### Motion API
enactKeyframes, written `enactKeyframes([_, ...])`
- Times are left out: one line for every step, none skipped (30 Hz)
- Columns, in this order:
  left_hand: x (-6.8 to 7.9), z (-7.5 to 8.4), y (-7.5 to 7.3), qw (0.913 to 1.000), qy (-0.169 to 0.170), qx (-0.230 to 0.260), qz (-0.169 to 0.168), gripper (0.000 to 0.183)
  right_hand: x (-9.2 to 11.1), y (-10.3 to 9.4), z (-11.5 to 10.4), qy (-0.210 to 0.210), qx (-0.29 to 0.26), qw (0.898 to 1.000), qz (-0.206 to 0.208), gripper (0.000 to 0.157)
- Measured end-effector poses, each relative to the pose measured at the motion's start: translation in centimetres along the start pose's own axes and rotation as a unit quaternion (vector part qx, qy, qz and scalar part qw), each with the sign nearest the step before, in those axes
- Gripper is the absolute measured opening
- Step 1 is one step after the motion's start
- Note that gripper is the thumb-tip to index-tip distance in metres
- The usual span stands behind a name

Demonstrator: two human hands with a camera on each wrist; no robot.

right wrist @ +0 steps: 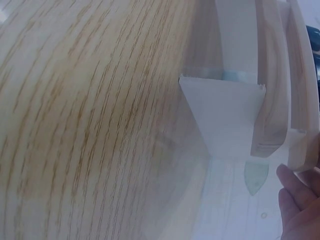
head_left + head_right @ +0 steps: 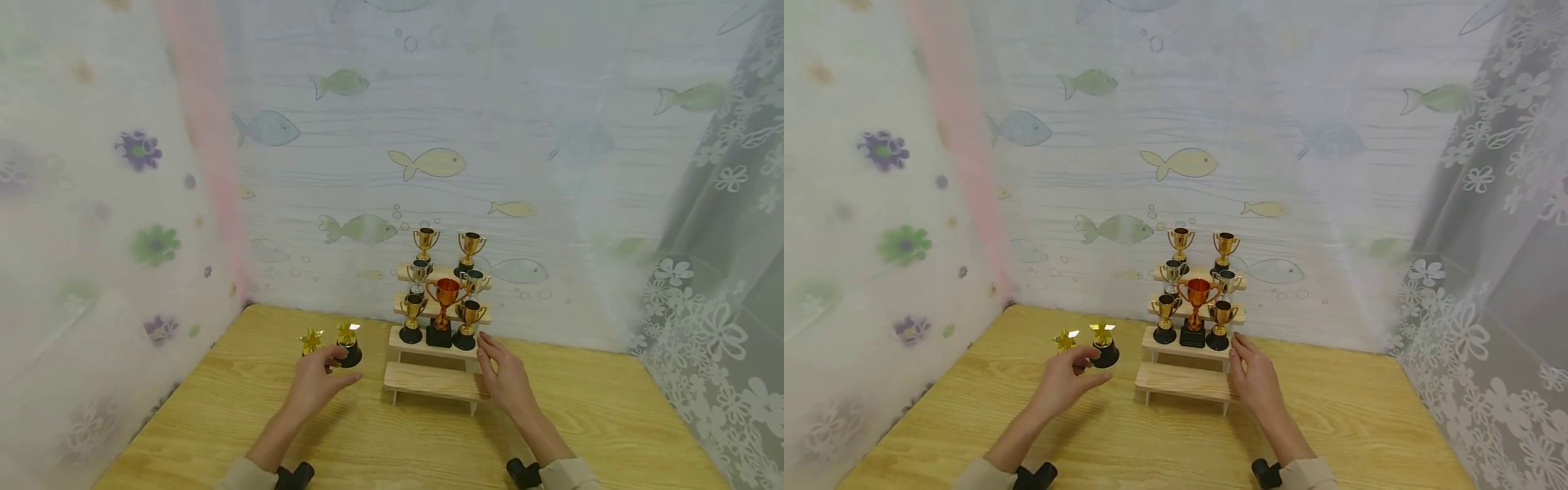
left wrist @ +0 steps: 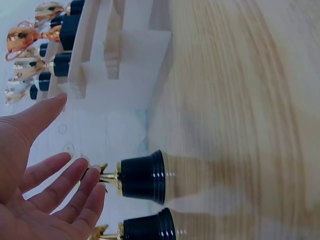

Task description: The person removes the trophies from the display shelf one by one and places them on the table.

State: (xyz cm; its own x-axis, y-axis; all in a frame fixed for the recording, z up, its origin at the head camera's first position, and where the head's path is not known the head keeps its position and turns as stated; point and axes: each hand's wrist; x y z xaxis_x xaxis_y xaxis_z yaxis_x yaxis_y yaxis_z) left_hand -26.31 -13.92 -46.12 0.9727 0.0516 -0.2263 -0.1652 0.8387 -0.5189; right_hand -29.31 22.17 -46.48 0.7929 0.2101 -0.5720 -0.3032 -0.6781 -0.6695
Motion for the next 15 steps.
enactKeyframes([0.0, 0.2, 0.1, 1.0, 0.006, 0.001, -0.003, 0.042, 0.0, 0.0, 0.0, 0.001, 0.0, 1.0, 0.0, 0.036])
enactKeyframes([-0.1, 0.5, 0.3, 0.9999, 0.011, 0.002, -0.006, 0.042, 0.0, 0.0, 0.0, 0.002, -0.001, 1.0, 0.0, 0.036])
enactKeyframes([-0.1, 0.7, 0.4, 0.9999, 0.014, 0.006, -0.009, 0.043, 0.0, 0.0, 0.0, 0.002, -0.001, 1.0, -0.001, 0.037])
enactKeyframes([-0.2, 0.9, 0.6, 0.9997, 0.017, 0.008, -0.013, 0.043, 0.0, 0.0, 0.0, 0.002, -0.001, 1.0, 0.0, 0.037])
enactKeyframes([-0.3, 1.1, 0.7, 0.9996, 0.018, 0.012, -0.017, 0.044, 0.0, 0.0, 0.0, 0.002, -0.001, 1.0, 0.0, 0.037])
enactKeyframes([-0.3, 1.3, 0.9, 0.9995, 0.02, 0.014, -0.02, 0.045, 0.0, 0.0, 0.1, 0.002, -0.001, 1.0, 0.001, 0.037])
enactKeyframes([-0.4, 1.5, 1.0, 0.9993, 0.025, 0.015, -0.024, 0.046, 0.0, 0.0, 0.1, 0.002, -0.001, 1.0, 0.002, 0.037])
enactKeyframes([-0.4, 1.7, 1.2, 0.9991, 0.023, 0.021, -0.027, 0.047, 0.0, 0.0, 0.0, 0.002, -0.002, 1.0, 0.002, 0.036])
enactKeyframes([-0.5, 1.8, 1.3, 0.999, 0.025, 0.025, -0.029, 0.048, 0.0, 0.0, 0.0, 0.002, -0.002, 1.0, 0.002, 0.036])
enactKeyframes([-0.5, 2.0, 1.4, 0.9988, 0.029, 0.026, -0.031, 0.048, 0.0, 0.0, 0.1, 0.003, -0.003, 1.0, 0.003, 0.036])
enactKeyframes([-0.6, 2.1, 1.6, 0.9986, 0.034, 0.029, -0.03, 0.048, 0.0, 0.0, 0.1, 0.003, -0.003, 1.0, 0.003, 0.036])
enactKeyframes([-0.6, 2.2, 1.8, 0.9983, 0.04, 0.03, -0.029, 0.047, 0.0, 0.0, 0.1, 0.004, -0.004, 1.0, 0.003, 0.036])
enactKeyframes([-0.7, 2.4, 2.0, 0.9981, 0.047, 0.029, -0.028, 0.047, 0.0, 0.0, 0.1, 0.004, -0.004, 1.0, 0.003, 0.036])
enactKeyframes([-0.8, 2.5, 2.2, 0.998, 0.049, 0.031, -0.027, 0.047, 0.0, 0.0, 0.1, 0.005, -0.005, 1.0, 0.003, 0.036])
enactKeyframes([-0.8, 2.6, 2.4, 0.9978, 0.054, 0.028, -0.026, 0.047, 0.0, 0.0, 0.1, 0.004, -0.005, 1.0, 0.004, 0.036])
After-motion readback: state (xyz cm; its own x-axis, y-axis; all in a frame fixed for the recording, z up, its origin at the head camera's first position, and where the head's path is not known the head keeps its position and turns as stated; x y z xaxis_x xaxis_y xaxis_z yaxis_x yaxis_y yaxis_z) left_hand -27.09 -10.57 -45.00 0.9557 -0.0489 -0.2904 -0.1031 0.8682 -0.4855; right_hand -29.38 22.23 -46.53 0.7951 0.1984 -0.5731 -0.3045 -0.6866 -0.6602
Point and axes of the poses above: each hand's wrist, its own x-axis away from the middle knuckle, its own y-axis out of the palm, z = x × y, and after that the axes turned 6 degrees about -y, right-handed
